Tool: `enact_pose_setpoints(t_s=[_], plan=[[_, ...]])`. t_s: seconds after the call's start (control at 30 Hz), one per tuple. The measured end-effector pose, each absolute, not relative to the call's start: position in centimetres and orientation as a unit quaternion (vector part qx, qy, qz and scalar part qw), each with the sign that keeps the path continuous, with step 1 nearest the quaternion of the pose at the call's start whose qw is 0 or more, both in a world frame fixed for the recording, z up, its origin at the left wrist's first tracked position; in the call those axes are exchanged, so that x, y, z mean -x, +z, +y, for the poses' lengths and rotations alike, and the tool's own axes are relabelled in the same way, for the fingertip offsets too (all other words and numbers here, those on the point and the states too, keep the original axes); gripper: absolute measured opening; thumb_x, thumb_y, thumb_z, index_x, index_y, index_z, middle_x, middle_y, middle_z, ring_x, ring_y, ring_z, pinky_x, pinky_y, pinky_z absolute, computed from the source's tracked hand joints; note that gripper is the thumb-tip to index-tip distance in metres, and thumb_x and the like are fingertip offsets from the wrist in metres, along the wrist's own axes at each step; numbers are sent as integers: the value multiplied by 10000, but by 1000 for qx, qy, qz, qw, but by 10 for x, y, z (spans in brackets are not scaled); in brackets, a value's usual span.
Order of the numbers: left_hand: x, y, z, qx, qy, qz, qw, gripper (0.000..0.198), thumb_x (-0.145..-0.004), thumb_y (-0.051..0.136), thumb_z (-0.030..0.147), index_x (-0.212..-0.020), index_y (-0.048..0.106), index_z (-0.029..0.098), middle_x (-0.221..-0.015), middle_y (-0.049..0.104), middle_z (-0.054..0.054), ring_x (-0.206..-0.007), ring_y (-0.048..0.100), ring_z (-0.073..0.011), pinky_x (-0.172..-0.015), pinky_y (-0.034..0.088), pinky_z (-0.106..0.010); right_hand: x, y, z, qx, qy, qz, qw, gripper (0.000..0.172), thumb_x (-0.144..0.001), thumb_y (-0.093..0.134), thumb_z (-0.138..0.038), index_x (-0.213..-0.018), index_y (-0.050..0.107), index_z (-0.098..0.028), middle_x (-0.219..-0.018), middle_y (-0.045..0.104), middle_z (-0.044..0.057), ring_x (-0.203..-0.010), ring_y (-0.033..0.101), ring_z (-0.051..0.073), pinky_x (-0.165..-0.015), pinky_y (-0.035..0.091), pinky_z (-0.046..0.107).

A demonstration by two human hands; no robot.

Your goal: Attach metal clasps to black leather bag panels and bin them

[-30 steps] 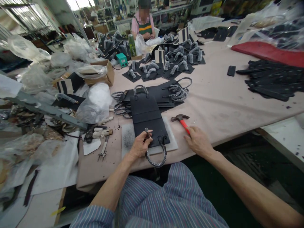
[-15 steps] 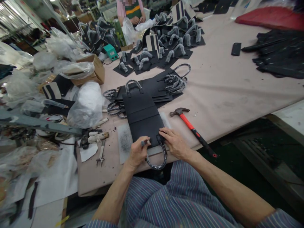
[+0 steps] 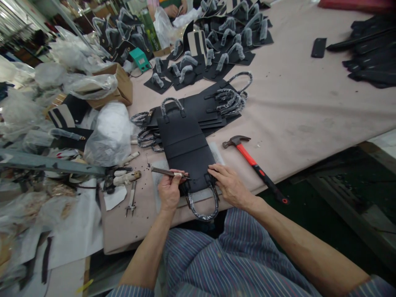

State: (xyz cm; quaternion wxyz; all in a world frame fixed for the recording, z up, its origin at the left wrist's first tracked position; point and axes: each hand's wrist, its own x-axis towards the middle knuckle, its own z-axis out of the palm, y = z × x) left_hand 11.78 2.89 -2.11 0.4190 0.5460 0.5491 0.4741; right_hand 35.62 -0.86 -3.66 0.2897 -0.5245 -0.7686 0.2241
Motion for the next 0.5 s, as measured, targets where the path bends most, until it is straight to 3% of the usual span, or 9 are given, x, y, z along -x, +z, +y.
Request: enact_pose_setpoints(t_s=[0.17, 0.5], plan=[[-121, -17, 28, -630, 413, 512, 412, 105, -894, 674, 267, -954, 716, 192, -971, 776, -54, -932, 740, -207, -921, 596, -363, -356, -39, -8, 527, 221, -770, 284, 559, -901, 447, -61, -1437, 536, -194, -1501, 513, 108, -1412, 424, 300, -1157, 409, 556], [-127, -19, 25, -658, 396, 511, 386, 115, -887, 667, 234, -970, 736, 194, -979, 789, -57, -937, 738, -214, -918, 593, -382, -357, -40, -9, 530, 222, -769, 281, 550, -918, 448, -76, -1441, 533, -223, -1511, 504, 93, -1417, 422, 299, -1155, 408, 555]])
